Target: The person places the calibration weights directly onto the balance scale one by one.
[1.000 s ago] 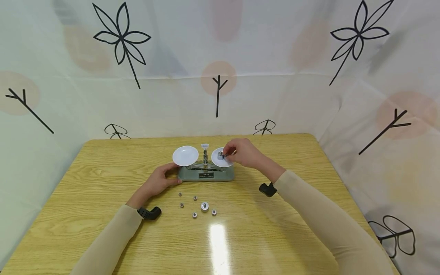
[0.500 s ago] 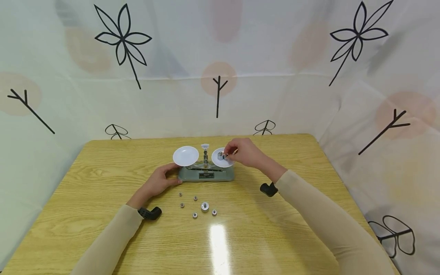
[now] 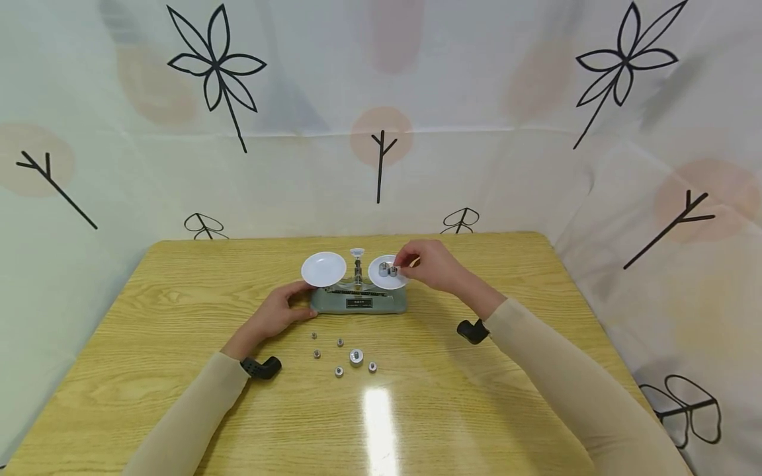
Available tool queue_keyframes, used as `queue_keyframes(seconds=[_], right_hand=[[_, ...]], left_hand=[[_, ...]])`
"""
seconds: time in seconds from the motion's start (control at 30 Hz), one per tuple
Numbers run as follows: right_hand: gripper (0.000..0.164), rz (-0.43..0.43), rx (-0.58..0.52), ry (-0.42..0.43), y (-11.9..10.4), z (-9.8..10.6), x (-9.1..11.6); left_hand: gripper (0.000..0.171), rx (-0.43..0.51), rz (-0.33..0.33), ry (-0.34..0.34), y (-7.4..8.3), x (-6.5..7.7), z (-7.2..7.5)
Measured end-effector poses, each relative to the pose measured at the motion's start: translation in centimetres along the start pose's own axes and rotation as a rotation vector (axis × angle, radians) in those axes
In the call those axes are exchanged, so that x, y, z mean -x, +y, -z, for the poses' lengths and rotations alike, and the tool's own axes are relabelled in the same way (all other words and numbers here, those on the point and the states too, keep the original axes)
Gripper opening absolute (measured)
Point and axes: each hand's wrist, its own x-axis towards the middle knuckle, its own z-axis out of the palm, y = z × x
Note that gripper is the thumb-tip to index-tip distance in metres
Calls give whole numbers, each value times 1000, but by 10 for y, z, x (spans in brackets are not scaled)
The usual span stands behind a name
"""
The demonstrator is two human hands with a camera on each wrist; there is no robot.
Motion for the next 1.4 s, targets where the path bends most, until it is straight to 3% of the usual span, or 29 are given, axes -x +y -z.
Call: queue_keyframes(seconds=[0.33,0.63,1.03,1.4], right_hand=[[12,12,-24,39,-2,-2,10],[14,86,-72,54,-4,-8,20],[17,130,-102,61,-11,-17,40],[22,162,-160,36,-15,-37,56]], left_hand=[[56,-13,8,14,5,1,-3],[51,-10,1,-5,45,11,4],[52,-5,10,3,45,11,4],[52,-3,17,-10,46,13,5]])
